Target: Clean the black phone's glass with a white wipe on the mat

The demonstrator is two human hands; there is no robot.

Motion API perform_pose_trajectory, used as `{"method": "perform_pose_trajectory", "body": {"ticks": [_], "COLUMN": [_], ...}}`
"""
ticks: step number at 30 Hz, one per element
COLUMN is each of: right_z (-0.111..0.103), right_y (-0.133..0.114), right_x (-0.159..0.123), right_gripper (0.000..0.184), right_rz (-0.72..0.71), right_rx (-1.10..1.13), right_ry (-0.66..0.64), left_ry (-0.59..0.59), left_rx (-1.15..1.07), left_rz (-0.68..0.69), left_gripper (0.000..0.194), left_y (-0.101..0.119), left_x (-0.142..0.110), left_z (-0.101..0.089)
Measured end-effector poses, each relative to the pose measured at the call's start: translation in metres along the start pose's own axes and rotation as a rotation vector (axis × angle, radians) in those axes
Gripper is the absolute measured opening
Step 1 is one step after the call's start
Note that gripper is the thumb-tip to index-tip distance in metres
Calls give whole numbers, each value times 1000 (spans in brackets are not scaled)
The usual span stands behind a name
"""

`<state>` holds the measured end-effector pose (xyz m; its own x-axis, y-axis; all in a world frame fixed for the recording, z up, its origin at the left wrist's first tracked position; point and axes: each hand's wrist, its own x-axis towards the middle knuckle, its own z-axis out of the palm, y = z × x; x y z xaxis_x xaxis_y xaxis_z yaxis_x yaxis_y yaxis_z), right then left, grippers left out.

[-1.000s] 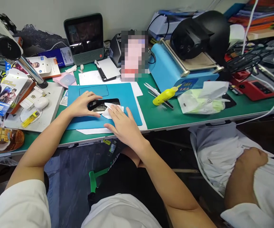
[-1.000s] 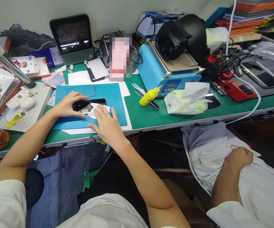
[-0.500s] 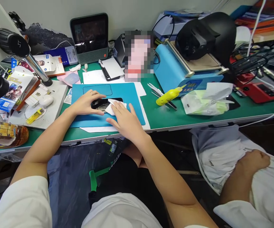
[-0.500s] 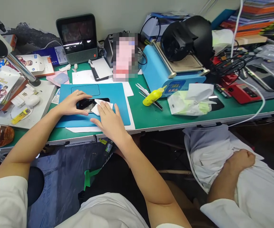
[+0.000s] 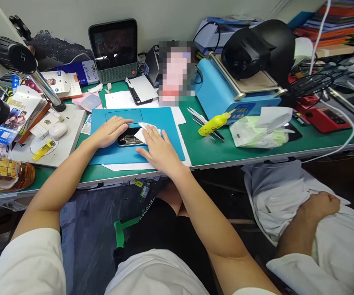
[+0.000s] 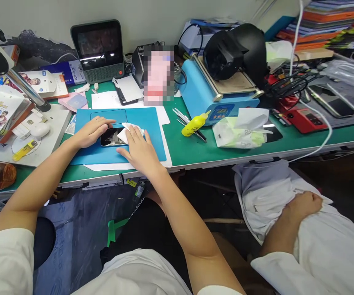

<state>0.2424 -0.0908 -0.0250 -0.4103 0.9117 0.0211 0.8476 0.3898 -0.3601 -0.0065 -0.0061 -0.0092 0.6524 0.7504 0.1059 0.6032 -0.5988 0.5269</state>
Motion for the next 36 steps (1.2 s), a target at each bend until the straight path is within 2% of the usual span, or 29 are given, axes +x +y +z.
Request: {"method": "perform_pose_trajectory", "body": {"ticks": [3, 5, 11, 13, 20, 22, 27, 29, 36], "right_z": [9, 10, 4, 5, 13, 12, 4, 2, 10], "right_y": [-4, -5, -3, -6, -18, -17, -15, -18, -30], "right_x": [-24, -27, 14, 17, -24, -19, 20, 22, -24], "right_gripper": [88, 90, 89, 90, 93, 93, 92, 93, 96], "right_rz": [-39, -46, -67, -58, -79, -78, -59, -37, -63], "right_rx": [43, 60, 55, 41, 58, 66, 48, 22, 0], "right_ry": [32, 23, -12, 0, 14, 11, -19, -23, -24], "left_ry": [0, -1, 22, 41, 51, 44, 56, 58, 45], "left_rx": [21, 27, 29, 30, 67, 70, 52, 49, 69], "left_rz": [7, 14, 21, 19, 13, 13, 5, 8, -2], "left_gripper": [73, 73, 70, 69, 70, 71, 70, 71, 72], "left_y": [0, 1, 0, -1, 0, 1, 1, 0, 1], "left_x": [1, 2, 3, 2, 3, 4, 3, 2, 4], "left_z": [1, 1, 0, 0, 2, 2, 0, -1, 2]}}
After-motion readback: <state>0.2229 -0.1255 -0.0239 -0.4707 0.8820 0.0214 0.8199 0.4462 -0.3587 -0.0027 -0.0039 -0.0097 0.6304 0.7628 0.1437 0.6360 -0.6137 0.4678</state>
